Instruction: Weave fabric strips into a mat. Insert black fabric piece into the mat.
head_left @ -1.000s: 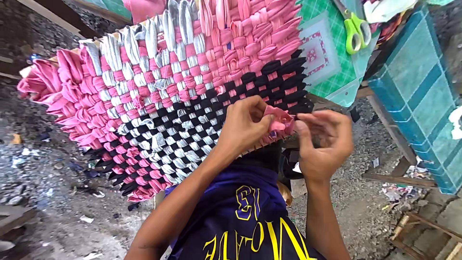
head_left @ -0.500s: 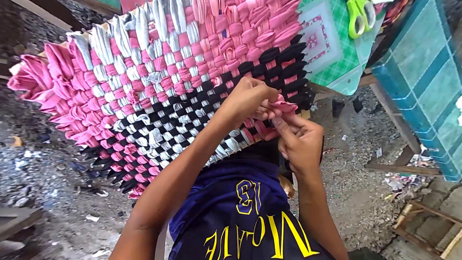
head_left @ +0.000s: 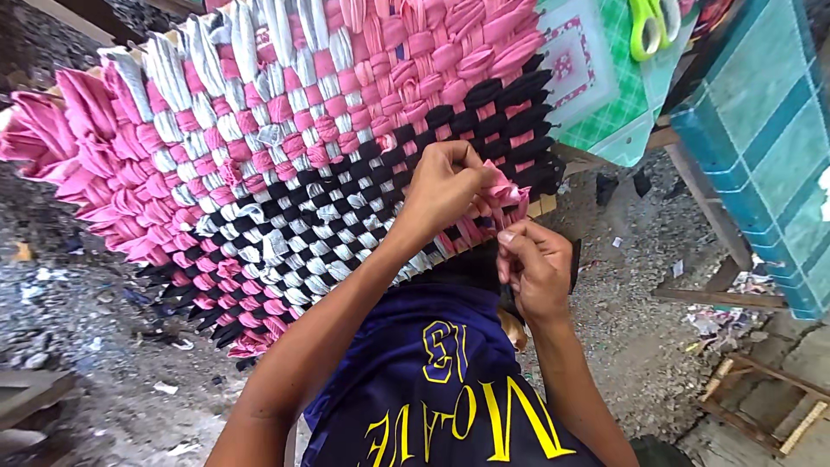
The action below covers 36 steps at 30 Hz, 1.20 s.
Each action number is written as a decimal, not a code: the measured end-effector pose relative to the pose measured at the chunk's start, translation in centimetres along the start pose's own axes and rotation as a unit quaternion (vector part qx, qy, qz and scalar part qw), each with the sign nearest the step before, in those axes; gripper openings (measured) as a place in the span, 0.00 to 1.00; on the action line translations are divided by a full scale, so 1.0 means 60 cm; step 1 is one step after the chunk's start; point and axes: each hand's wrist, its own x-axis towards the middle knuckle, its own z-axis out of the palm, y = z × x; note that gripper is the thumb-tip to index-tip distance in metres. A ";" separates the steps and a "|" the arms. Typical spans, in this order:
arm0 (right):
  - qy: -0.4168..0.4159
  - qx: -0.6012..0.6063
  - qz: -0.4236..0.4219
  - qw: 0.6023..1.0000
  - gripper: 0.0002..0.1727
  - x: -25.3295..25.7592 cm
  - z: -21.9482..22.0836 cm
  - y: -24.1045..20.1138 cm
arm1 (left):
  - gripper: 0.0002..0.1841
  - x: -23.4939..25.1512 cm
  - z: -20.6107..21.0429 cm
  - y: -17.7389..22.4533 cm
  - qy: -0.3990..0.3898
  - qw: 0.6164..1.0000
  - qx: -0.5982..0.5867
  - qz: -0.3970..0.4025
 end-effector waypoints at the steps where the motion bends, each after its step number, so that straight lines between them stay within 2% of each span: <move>1: 0.001 -0.006 -0.006 1.000 0.14 -0.004 -0.001 0.002 | 0.05 0.002 -0.001 -0.001 0.011 1.000 -0.004 0.006; 4: 0.000 -0.028 -0.023 0.999 0.14 -0.024 -0.002 0.007 | 0.05 0.012 -0.012 0.001 0.028 0.999 -0.029 0.007; 8: -0.019 -0.114 -0.069 0.991 0.12 -0.039 -0.019 0.022 | 0.05 0.008 -0.014 -0.001 0.013 1.000 0.016 0.013; 12: 0.032 -0.299 -0.164 0.940 0.13 -0.040 -0.035 0.024 | 0.05 0.002 -0.020 -0.002 0.000 0.999 0.030 0.026; 14: 0.055 -0.314 -0.212 0.924 0.14 -0.040 -0.041 0.024 | 0.10 0.001 -0.018 0.000 0.003 1.000 0.022 0.019; 16: 0.081 -0.295 -0.251 0.918 0.14 -0.041 -0.043 0.025 | 0.12 -0.001 -0.016 -0.001 0.006 1.000 0.008 0.014; 20: 0.132 -0.247 -0.317 0.906 0.12 -0.040 -0.041 0.024 | 0.11 -0.006 -0.015 0.005 -0.002 1.000 -0.026 0.000; 26: 0.164 -0.202 -0.358 0.897 0.11 -0.047 -0.039 0.012 | 0.11 -0.007 -0.014 0.006 -0.002 0.999 -0.036 -0.011; 36: 0.124 0.017 -0.279 0.952 0.11 -0.047 -0.042 -0.007 | 0.15 -0.014 -0.017 -0.003 -0.036 0.997 -0.028 0.062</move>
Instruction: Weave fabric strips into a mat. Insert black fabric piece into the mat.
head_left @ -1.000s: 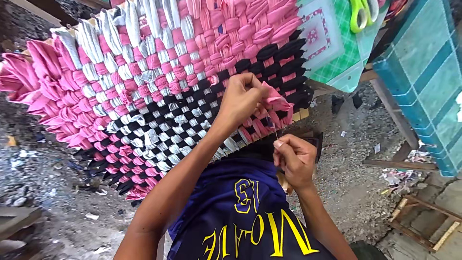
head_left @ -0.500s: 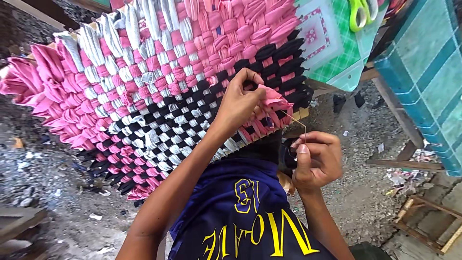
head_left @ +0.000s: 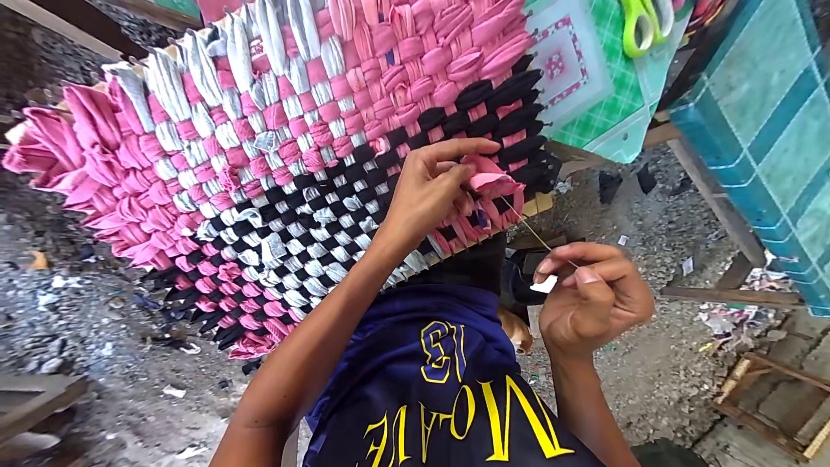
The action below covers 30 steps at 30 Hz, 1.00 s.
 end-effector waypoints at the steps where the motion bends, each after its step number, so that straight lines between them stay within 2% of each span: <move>1: -0.002 0.011 0.011 1.000 0.12 0.003 0.001 -0.001 | 0.16 -0.001 -0.003 0.001 -0.012 1.000 -0.004 -0.002; 5: -0.008 0.041 0.077 0.996 0.12 0.015 0.005 0.000 | 0.23 -0.005 -0.020 0.003 -0.092 0.995 0.025 0.017; 8: -0.015 0.061 0.140 0.988 0.12 0.026 0.005 0.004 | 0.20 -0.016 -0.038 0.004 -0.125 0.966 0.194 0.119; 11: -0.034 0.084 0.175 0.980 0.04 0.035 0.005 0.008 | 0.18 -0.024 -0.043 -0.001 -0.099 0.891 0.368 0.246; 13: -0.044 0.087 0.181 0.979 0.07 0.038 0.007 0.011 | 0.14 -0.026 -0.042 -0.011 -0.071 0.858 0.412 0.298; 21: -0.050 0.058 0.190 0.979 0.11 0.028 0.006 0.013 | 0.06 -0.009 -0.030 -0.024 -0.010 0.809 0.421 0.410; 23: -0.051 0.051 0.197 0.978 0.16 0.028 0.006 0.012 | 0.06 -0.002 -0.028 -0.018 -0.046 0.812 0.397 0.425; 25: -0.054 0.022 0.199 0.978 0.17 0.029 0.006 0.012 | 0.07 0.005 -0.023 -0.012 -0.087 0.831 0.361 0.414; 30: -0.053 -0.065 0.182 0.980 0.11 0.037 0.012 0.015 | 0.09 0.008 -0.008 -0.004 -0.067 0.904 0.301 0.297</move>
